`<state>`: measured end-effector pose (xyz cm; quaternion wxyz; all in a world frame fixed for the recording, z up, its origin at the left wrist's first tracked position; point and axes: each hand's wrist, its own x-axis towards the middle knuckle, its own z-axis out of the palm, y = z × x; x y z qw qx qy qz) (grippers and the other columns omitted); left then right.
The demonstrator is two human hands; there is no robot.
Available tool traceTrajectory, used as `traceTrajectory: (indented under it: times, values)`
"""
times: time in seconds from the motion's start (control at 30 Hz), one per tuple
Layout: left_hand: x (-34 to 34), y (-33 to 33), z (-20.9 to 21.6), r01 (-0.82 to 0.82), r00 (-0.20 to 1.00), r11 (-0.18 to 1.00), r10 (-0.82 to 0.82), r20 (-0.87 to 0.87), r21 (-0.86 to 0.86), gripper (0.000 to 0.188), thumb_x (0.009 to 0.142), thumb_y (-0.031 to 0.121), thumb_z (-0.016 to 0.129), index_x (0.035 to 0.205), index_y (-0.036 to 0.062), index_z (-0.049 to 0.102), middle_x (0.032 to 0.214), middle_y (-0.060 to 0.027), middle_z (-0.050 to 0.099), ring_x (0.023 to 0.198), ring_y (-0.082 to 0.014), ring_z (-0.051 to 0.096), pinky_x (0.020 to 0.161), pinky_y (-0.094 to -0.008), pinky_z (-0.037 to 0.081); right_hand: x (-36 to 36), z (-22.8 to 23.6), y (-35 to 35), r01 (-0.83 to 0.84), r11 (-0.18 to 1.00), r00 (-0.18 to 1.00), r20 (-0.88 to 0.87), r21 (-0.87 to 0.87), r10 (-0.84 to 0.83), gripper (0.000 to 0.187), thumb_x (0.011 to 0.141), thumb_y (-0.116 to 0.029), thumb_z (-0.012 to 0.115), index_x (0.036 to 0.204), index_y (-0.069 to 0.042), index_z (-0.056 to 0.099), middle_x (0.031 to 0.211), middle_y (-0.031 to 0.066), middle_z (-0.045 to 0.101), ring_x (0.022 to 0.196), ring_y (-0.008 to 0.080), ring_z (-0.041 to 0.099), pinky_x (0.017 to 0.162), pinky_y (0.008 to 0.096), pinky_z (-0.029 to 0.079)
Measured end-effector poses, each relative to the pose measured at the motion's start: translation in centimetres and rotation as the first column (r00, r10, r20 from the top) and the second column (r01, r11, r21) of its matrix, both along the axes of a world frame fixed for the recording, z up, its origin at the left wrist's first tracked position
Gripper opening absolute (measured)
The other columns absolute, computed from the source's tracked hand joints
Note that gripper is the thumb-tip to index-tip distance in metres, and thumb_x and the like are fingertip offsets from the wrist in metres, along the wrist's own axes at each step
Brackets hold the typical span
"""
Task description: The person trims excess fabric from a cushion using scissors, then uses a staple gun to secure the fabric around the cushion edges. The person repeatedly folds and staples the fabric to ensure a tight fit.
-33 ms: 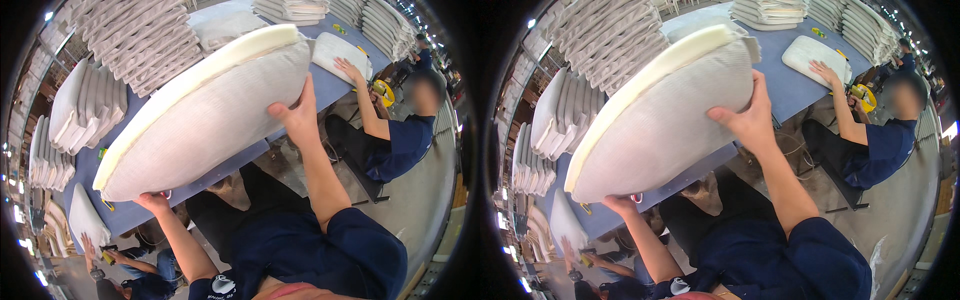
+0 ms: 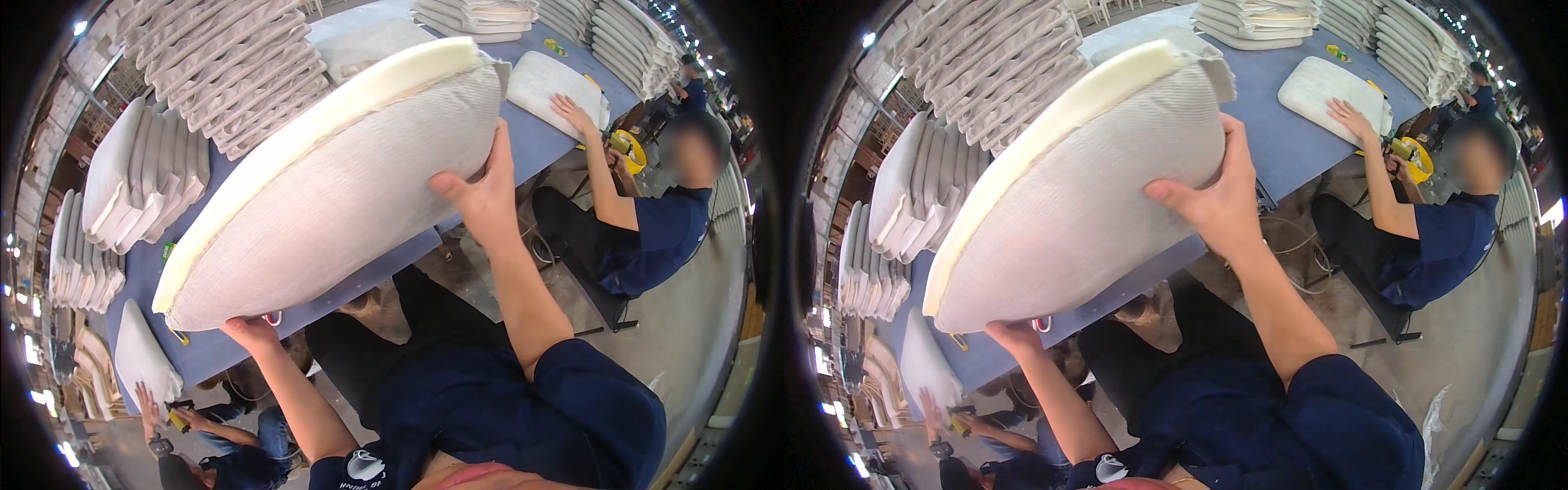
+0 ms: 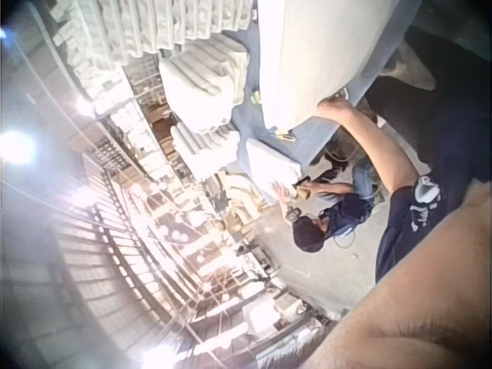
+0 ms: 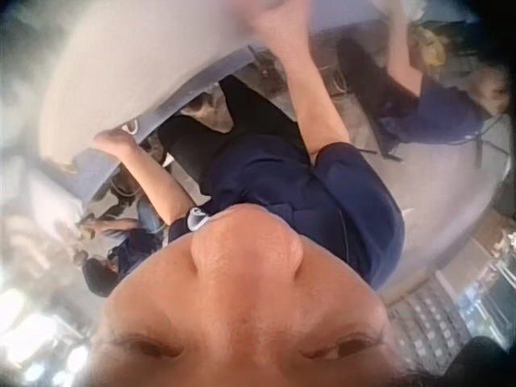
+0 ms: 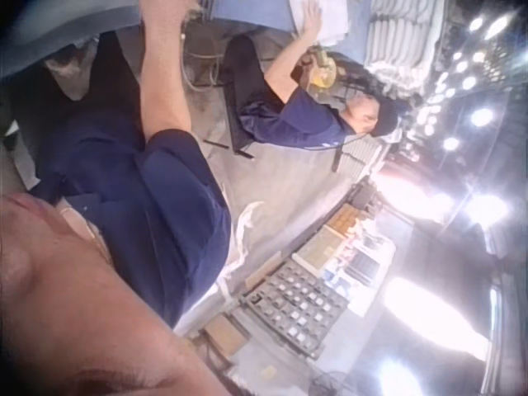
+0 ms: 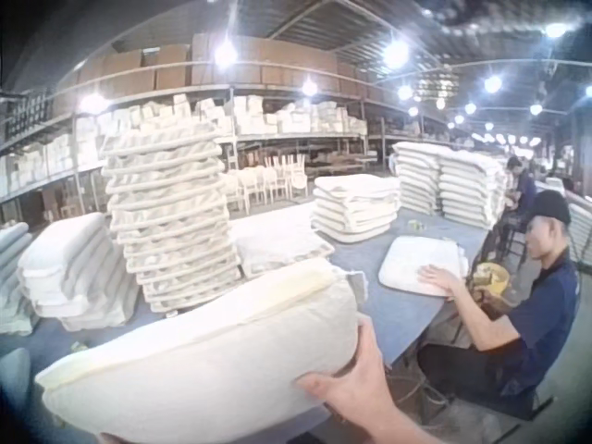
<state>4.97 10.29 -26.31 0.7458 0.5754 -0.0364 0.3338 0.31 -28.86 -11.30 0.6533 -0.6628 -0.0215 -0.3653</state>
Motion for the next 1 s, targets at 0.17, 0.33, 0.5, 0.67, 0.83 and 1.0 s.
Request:
traceTrajectory:
  times: [0.17,0.33,0.5,0.67,0.83,1.0]
  values:
    - [-4.0,-0.7,6.2,0.091,0.990,0.972,-0.112,-0.089,-0.215,0.098,0.094,0.073,0.066,0.163,0.0092,0.037,0.163,-0.0117,0.047,0.149,-0.0325,0.045,0.121,-0.0530,0.039,-1.6,1.0,2.8,0.038,0.998,0.992,0.119,0.048,-0.043,0.100,0.065,-0.037,0.106,0.139,-0.002,0.048,0.128,0.0122,0.063,0.120,0.0220,0.062,0.105,0.0394,0.051]
    - [-4.6,2.4,11.7,0.030,0.999,0.969,-0.018,0.051,-0.245,0.089,0.102,0.067,0.057,0.167,0.0126,0.032,0.171,-0.0081,0.039,0.156,-0.0297,0.037,0.129,-0.0523,0.028,-0.8,0.8,5.9,-0.120,0.964,0.960,0.273,0.237,0.052,0.099,0.065,-0.033,0.106,0.138,-0.001,0.048,0.128,0.0129,0.063,0.121,0.0215,0.063,0.105,0.0400,0.051]
    - [-4.7,2.7,16.4,-0.178,0.979,0.971,0.191,-0.071,0.161,0.069,0.109,0.030,0.065,0.165,0.0052,0.034,0.169,-0.0192,0.038,0.155,-0.0297,0.037,0.129,-0.0473,0.026,4.1,-5.2,6.9,-0.157,0.953,0.987,0.077,0.259,0.142,0.100,0.069,-0.033,0.104,0.143,0.000,0.045,0.130,0.0148,0.065,0.122,0.0241,0.064,0.106,0.0397,0.051]
    - [-6.0,-8.3,21.8,-0.317,0.918,0.698,0.055,0.393,0.642,0.048,0.093,0.012,0.076,0.137,-0.0014,0.062,0.138,-0.0209,0.064,0.128,-0.0323,0.062,0.112,-0.0442,0.045,4.9,-8.4,6.4,-0.147,0.984,0.989,0.022,0.098,0.145,0.099,0.074,-0.035,0.101,0.145,0.003,0.044,0.134,0.0171,0.065,0.124,0.0243,0.063,0.107,0.0394,0.050]
    - [0.1,-18.3,26.7,-0.266,0.787,0.408,-0.430,0.442,0.873,0.029,0.087,0.020,0.080,0.113,0.0050,0.078,0.117,-0.0159,0.076,0.112,-0.0350,0.070,0.100,-0.0404,0.052,4.1,-8.5,6.2,-0.223,0.968,0.974,0.058,0.113,0.218,0.096,0.080,-0.031,0.097,0.149,0.004,0.040,0.136,0.0178,0.063,0.126,0.0255,0.062,0.109,0.0394,0.049]
    - [5.8,-21.0,25.4,-0.015,0.909,0.177,-0.407,0.087,0.984,0.026,0.088,0.029,0.080,0.099,0.0050,0.079,0.103,-0.0142,0.077,0.098,-0.0359,0.069,0.089,-0.0434,0.052,2.2,-7.0,5.0,-0.240,0.967,0.969,-0.077,-0.088,0.234,0.093,0.085,-0.027,0.093,0.153,0.003,0.036,0.141,0.0187,0.059,0.131,0.0262,0.059,0.112,0.0396,0.046]
